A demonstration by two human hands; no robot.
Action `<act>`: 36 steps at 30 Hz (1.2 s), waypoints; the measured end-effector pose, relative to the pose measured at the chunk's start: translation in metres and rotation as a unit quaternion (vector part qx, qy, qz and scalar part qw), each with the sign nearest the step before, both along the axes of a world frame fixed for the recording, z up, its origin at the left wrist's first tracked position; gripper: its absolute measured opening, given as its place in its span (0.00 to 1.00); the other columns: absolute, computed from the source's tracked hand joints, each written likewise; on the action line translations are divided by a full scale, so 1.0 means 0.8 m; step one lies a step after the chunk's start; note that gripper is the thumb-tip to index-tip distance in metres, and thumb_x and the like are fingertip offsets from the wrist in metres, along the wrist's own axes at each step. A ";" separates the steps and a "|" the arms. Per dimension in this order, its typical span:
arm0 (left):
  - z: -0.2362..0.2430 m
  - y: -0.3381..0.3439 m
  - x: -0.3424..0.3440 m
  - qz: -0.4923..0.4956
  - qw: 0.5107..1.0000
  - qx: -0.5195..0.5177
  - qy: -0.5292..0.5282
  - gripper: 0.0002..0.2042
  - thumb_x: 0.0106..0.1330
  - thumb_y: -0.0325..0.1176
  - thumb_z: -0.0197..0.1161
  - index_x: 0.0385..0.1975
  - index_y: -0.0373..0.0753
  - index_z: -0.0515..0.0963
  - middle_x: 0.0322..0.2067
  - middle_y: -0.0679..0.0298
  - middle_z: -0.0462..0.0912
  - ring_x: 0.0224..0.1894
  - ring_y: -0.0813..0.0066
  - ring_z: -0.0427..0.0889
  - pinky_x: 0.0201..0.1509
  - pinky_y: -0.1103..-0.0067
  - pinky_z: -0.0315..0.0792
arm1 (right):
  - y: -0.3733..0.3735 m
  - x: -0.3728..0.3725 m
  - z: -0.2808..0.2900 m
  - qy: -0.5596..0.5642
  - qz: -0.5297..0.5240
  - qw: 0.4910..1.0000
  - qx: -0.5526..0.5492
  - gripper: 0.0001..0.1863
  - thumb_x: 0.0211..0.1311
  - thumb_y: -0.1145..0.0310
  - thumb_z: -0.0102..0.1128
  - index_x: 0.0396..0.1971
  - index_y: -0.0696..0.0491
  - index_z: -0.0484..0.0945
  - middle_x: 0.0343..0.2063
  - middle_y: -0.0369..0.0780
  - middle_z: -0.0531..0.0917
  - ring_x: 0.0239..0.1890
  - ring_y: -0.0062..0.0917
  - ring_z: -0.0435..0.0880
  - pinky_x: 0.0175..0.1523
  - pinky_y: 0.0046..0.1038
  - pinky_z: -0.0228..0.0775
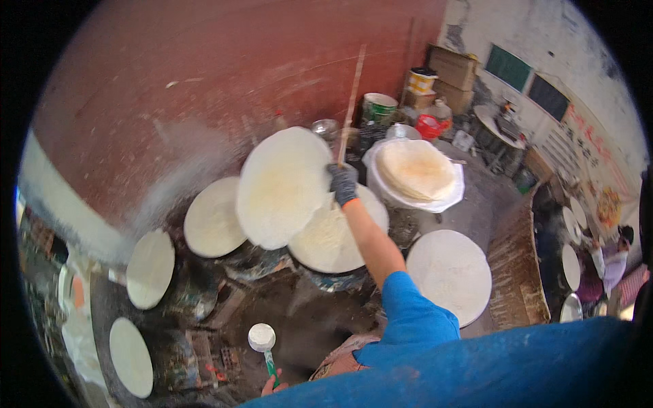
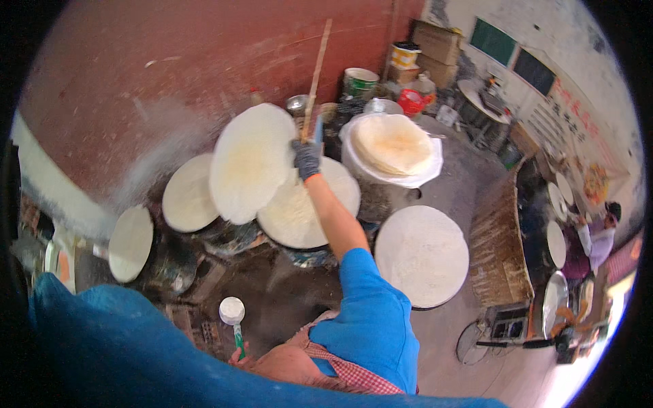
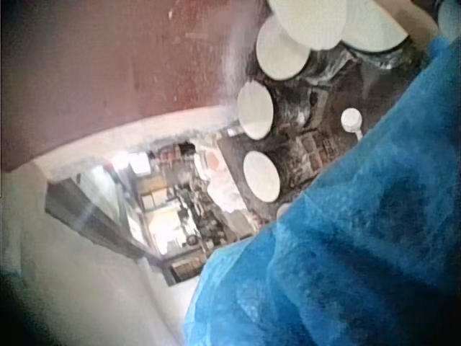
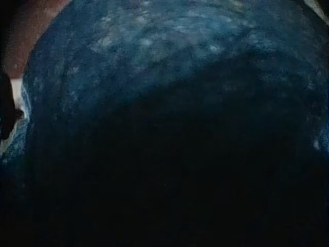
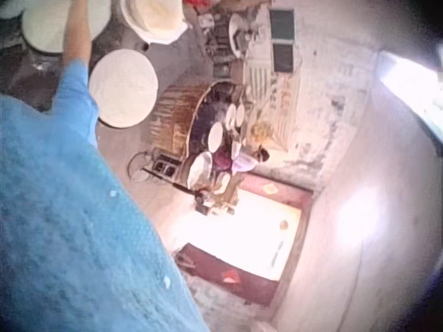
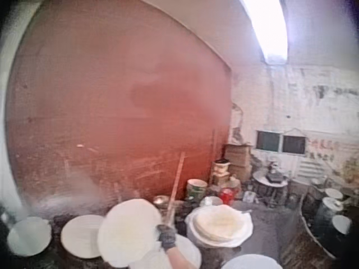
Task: The person scoops batter from a large metal bowl and pours it onto several hot circular griddles. They use a wooden spreader to evenly distribute the batter into thin crepes, then flip and remove the cooked crepes, stacking them on a nearby surface.
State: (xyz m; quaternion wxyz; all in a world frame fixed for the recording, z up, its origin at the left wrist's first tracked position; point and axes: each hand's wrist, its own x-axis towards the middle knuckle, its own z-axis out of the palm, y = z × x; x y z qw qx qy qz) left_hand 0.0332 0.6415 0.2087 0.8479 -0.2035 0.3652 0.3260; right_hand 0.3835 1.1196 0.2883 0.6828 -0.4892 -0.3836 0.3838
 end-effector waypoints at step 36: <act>0.014 0.009 0.134 0.211 0.971 0.099 0.053 0.17 0.70 0.40 0.46 0.55 0.46 0.59 0.10 0.73 0.60 0.08 0.84 0.57 0.11 0.83 0.53 | 0.024 0.227 -0.134 -0.453 -0.096 0.886 0.030 0.14 0.52 0.67 0.58 0.35 0.61 0.78 0.29 0.41 0.82 0.31 0.28 0.79 0.37 0.31 0.70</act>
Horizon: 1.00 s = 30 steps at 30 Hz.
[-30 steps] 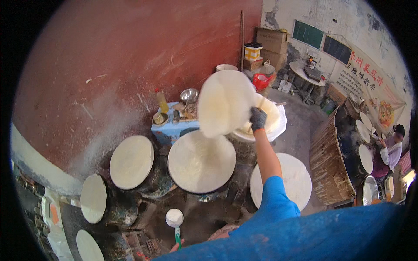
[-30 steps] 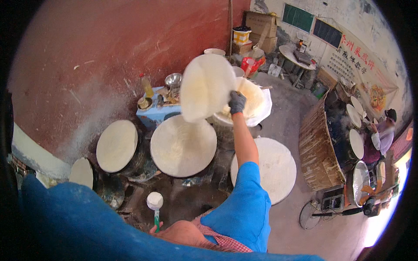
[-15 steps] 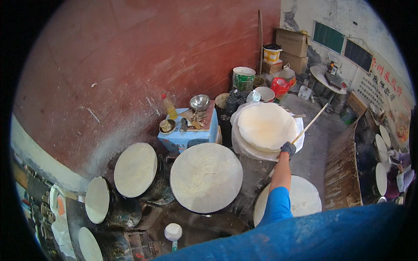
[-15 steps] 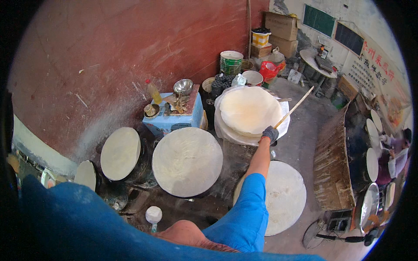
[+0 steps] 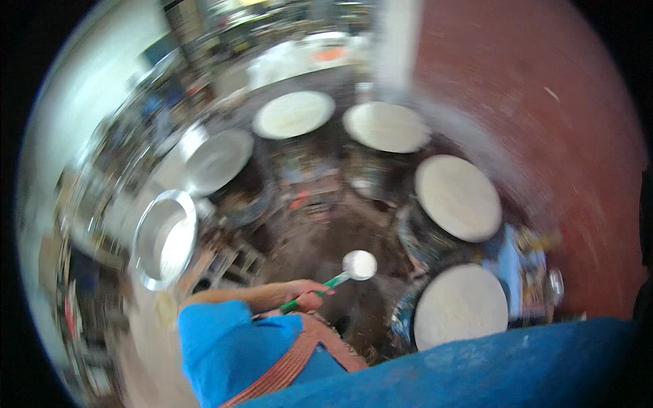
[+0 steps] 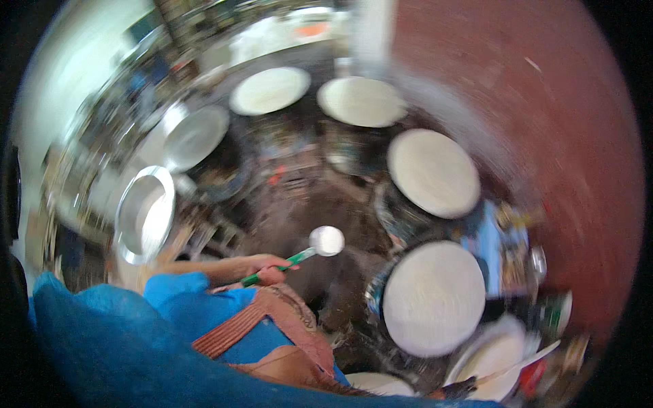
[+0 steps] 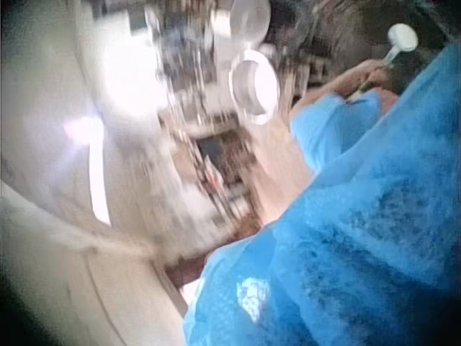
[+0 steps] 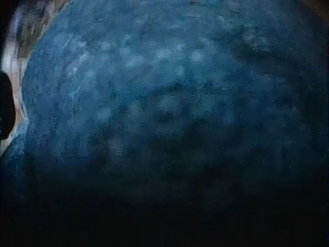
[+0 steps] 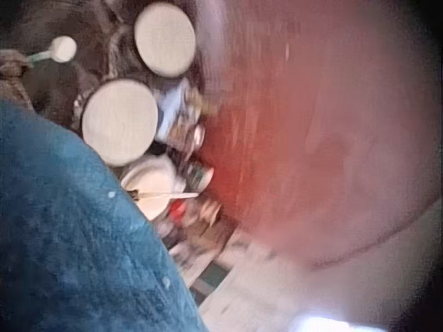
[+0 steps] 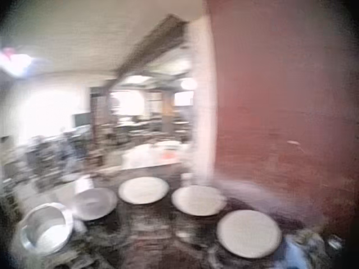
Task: The person scoops batter from a large metal bowl and pours it onto several hot circular griddles. They use a wooden spreader to evenly distribute the batter into thin crepes, then flip and remove the cooked crepes, stacking them on a nearby surface.
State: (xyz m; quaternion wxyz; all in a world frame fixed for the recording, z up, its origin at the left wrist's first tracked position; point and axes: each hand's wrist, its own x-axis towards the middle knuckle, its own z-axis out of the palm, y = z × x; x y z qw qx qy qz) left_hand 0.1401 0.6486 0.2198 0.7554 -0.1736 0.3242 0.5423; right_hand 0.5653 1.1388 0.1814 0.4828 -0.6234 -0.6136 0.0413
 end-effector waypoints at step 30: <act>-0.219 -0.854 -0.168 0.495 0.750 -0.392 0.198 0.08 0.61 0.31 0.51 0.36 0.41 0.61 0.15 0.67 0.60 0.12 0.82 0.58 0.10 0.84 0.57 | -1.062 -0.929 0.033 -0.430 0.833 0.276 0.212 0.14 0.47 0.52 0.57 0.26 0.46 0.80 0.19 0.44 0.79 0.26 0.39 0.80 0.35 0.41 0.70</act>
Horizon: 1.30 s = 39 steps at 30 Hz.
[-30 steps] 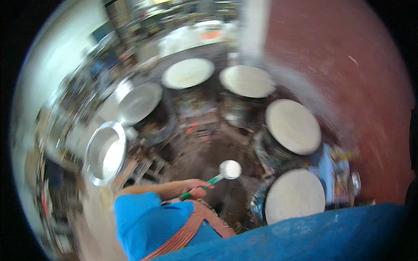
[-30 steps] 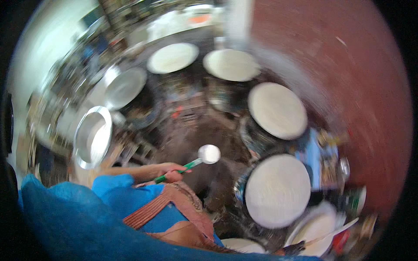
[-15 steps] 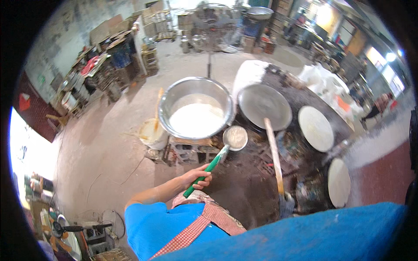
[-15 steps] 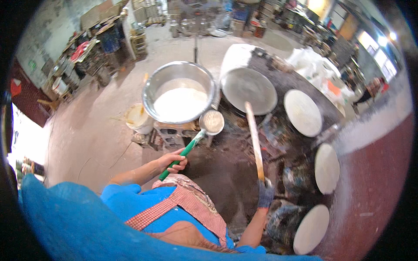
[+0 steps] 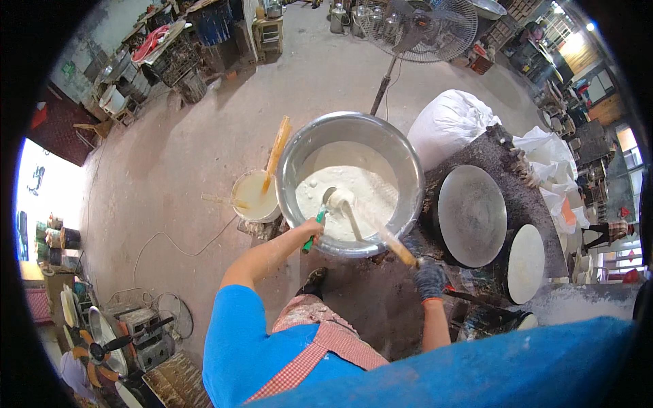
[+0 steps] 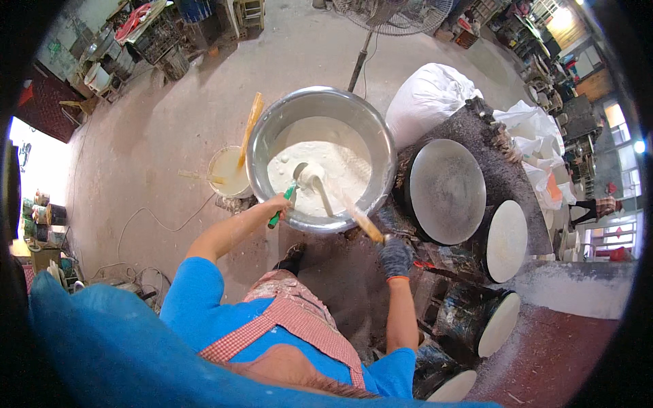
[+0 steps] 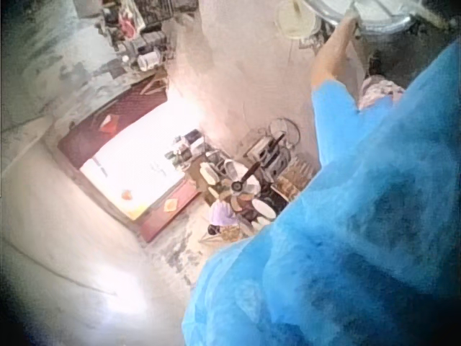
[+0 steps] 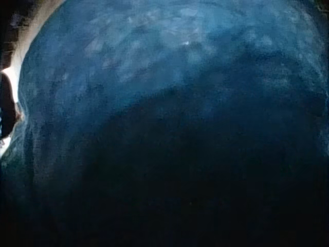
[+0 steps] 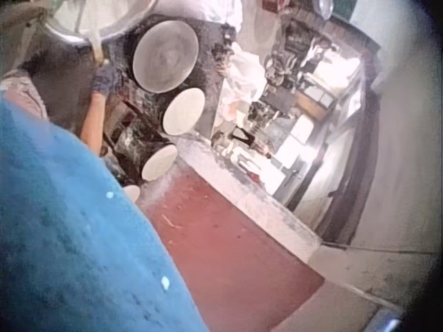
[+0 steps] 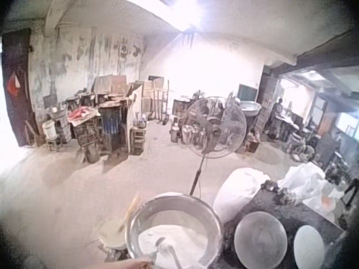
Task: The person scoops batter from a large metal bowl and pours it onto several hot circular griddles. They use a wooden spreader to evenly distribute the batter into thin crepes, then flip and remove the cooked crepes, stacking them on a nearby surface.
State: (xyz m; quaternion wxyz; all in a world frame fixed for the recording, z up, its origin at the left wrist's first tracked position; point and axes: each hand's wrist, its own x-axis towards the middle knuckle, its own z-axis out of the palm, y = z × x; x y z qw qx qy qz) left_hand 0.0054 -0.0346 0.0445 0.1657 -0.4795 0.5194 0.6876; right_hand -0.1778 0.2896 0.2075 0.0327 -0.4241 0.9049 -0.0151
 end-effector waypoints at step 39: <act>0.385 -0.012 0.025 0.209 0.901 0.346 0.160 0.18 0.66 0.34 0.51 0.53 0.55 0.56 0.10 0.74 0.54 0.08 0.87 0.52 0.06 0.87 0.48 | 0.056 0.046 0.031 -0.279 -0.084 0.893 -0.343 0.12 0.52 0.66 0.62 0.32 0.59 0.80 0.26 0.41 0.83 0.29 0.22 0.80 0.37 0.26 0.71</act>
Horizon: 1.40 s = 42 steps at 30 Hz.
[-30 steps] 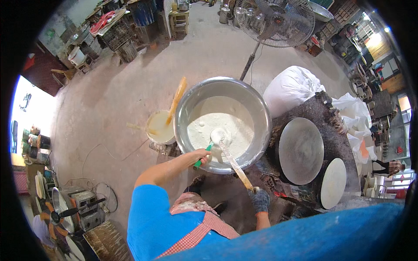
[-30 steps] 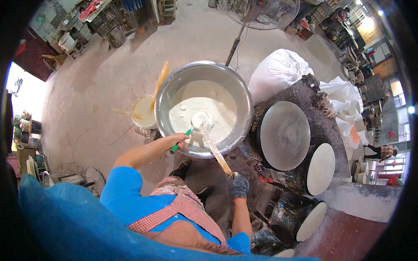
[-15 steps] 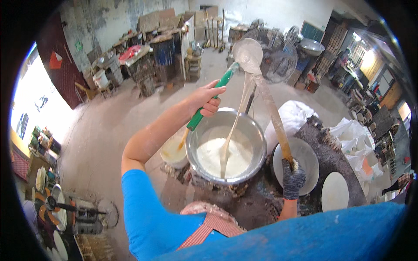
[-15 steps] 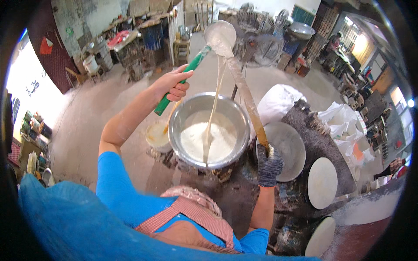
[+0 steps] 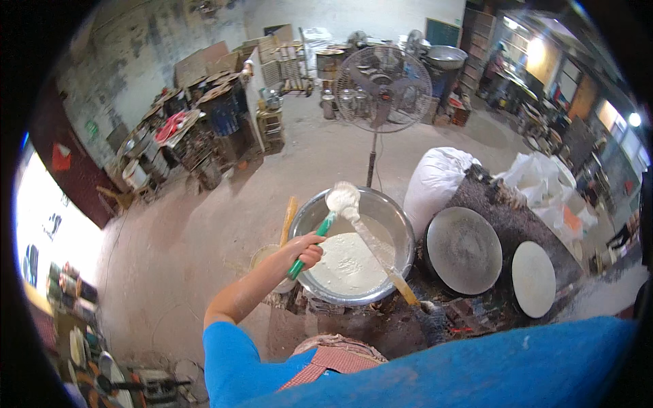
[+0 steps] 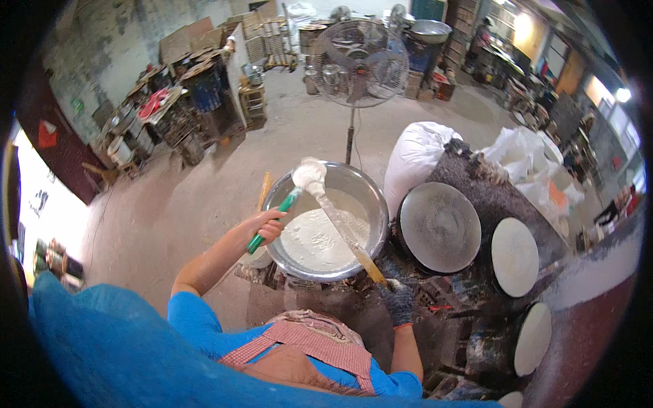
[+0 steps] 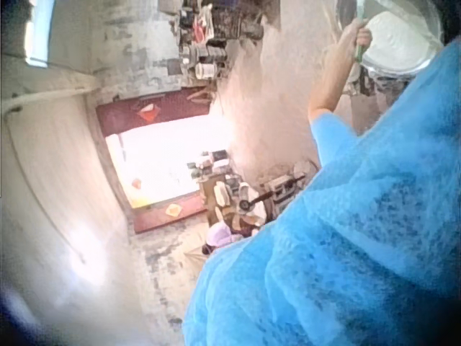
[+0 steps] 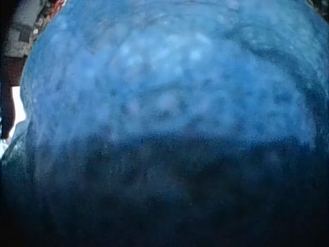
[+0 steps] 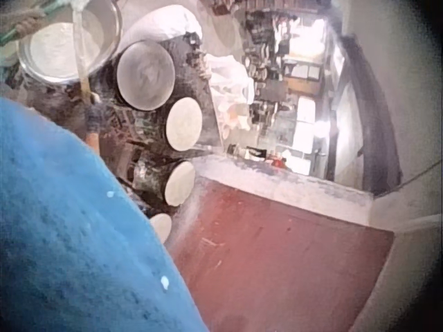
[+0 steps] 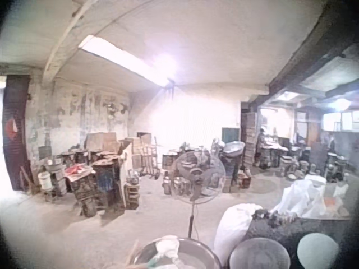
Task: The person scoops batter from a large metal bowl and pours it onto several hot circular griddles. They use a wooden spreader to evenly distribute the batter into thin crepes, then flip and remove the cooked crepes, stacking them on a nearby surface.
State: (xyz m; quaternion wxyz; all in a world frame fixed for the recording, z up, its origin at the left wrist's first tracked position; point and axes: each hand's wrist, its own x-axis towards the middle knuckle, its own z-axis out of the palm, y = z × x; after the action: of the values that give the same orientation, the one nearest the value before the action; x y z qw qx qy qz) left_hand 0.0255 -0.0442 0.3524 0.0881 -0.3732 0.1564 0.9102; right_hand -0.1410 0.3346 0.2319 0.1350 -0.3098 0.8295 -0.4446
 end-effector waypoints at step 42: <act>-0.231 0.367 -0.544 -0.117 0.453 -0.883 0.041 0.29 0.55 0.26 0.49 0.60 0.54 0.59 0.25 0.52 0.75 0.25 0.54 0.78 0.28 0.65 0.72 | 0.297 -0.236 -0.107 0.007 -0.291 0.949 0.124 0.15 0.55 0.65 0.57 0.40 0.57 0.79 0.29 0.47 0.82 0.31 0.35 0.81 0.39 0.37 0.72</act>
State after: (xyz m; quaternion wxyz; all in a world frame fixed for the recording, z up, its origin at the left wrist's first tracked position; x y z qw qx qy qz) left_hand -0.4096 0.2490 0.1675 -0.1892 -0.1915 0.9217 0.2794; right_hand -0.3295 0.5718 0.1466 0.0314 -0.0388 0.9332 -0.3559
